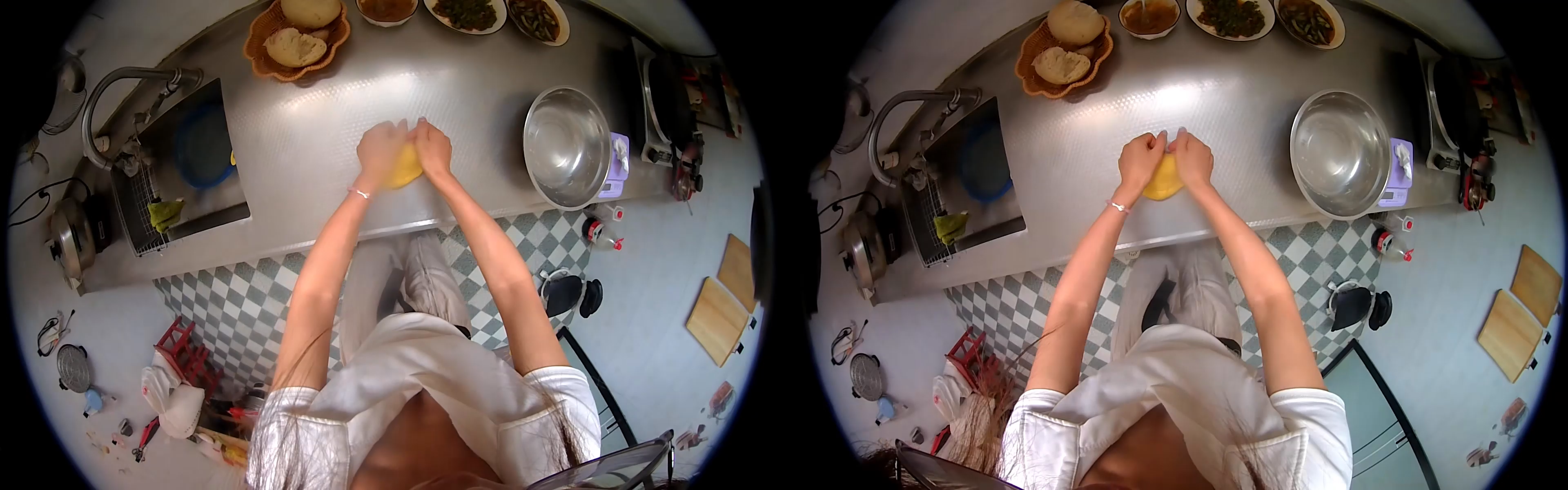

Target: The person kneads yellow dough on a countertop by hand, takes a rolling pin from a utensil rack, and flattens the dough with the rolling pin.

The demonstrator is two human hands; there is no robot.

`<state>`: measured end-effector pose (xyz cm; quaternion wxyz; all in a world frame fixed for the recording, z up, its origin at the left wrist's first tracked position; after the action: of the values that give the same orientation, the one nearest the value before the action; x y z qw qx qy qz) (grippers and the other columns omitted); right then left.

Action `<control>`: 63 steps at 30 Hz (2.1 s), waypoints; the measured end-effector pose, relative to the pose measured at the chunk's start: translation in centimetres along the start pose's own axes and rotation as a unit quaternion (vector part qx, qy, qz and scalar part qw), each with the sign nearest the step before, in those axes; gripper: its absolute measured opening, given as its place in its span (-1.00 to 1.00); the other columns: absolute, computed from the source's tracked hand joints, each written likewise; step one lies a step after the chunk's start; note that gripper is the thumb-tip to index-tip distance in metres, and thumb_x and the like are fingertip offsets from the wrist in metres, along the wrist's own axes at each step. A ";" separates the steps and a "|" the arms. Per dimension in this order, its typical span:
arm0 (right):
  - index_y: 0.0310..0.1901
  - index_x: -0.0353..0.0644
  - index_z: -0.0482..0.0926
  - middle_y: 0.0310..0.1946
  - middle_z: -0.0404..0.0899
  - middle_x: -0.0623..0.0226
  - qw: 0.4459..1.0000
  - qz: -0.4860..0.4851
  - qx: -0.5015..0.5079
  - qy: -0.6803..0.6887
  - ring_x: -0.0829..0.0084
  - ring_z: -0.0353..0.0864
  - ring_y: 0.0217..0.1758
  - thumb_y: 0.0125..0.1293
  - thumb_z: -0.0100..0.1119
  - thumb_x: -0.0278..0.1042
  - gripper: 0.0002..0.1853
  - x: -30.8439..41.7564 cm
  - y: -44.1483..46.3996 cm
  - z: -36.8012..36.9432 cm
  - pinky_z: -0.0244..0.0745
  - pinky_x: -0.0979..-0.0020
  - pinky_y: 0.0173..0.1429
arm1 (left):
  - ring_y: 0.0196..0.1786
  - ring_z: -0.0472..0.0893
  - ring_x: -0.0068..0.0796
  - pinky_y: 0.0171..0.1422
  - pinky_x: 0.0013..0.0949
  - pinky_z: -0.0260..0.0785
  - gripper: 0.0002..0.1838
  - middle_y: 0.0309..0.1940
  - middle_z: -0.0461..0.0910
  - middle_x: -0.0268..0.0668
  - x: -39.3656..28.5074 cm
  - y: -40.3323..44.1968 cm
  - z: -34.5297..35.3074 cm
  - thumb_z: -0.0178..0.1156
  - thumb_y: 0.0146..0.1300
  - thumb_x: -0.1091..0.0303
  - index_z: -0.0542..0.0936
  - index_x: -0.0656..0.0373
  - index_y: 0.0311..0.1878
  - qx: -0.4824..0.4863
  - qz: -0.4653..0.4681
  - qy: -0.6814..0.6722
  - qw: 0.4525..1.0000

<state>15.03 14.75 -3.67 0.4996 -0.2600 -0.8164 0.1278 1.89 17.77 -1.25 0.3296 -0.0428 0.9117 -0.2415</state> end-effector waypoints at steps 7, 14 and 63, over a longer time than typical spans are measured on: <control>-0.37 -0.15 0.53 -0.36 0.55 0.22 0.953 -0.187 -0.227 -0.065 0.14 0.48 -0.21 0.37 -0.17 -0.26 -0.72 1.8 -5.6 0.9 0.29 0.11 -0.09 | -0.34 0.44 -0.11 -0.18 -0.12 0.27 -0.68 -0.47 0.48 -0.17 -0.2 -5.0 -0.9 -0.14 0.33 0.29 0.49 0.19 -0.48 -0.219 0.166 0.064 0.959; -0.36 -0.12 0.53 -0.37 0.52 0.29 0.946 -0.212 -0.244 -0.027 0.18 0.45 -0.21 0.32 -0.13 -0.35 -0.79 1.5 -3.7 3.0 0.28 0.17 -0.10 | -0.31 0.43 -0.15 -0.16 -0.14 0.25 -0.69 -0.42 0.47 -0.20 2.5 -3.3 -1.8 -0.17 0.33 0.33 0.46 0.18 -0.50 -0.320 0.184 0.009 0.929; -0.36 -0.24 0.43 -0.32 0.44 0.04 0.950 -0.154 -0.267 -0.061 0.01 0.39 -0.17 0.42 -0.19 -0.22 -0.70 1.1 -9.3 3.6 0.25 0.06 -0.08 | -0.22 0.45 -0.15 -0.12 -0.14 0.29 -0.73 -0.31 0.52 -0.23 -0.1 -5.2 -0.1 -0.04 0.32 0.21 0.60 0.12 -0.28 -0.031 0.272 0.070 0.959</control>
<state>8.69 7.82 -0.18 0.3749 -0.2469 -0.8796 -0.1571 1.45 13.23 1.31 0.3166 0.2139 0.9168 -0.1164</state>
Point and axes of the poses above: each hand's wrist, its own y-axis towards the middle knuckle, its own z-axis out of the palm, x = y × z, the point moved 10 cm from there along y, towards the middle knuckle
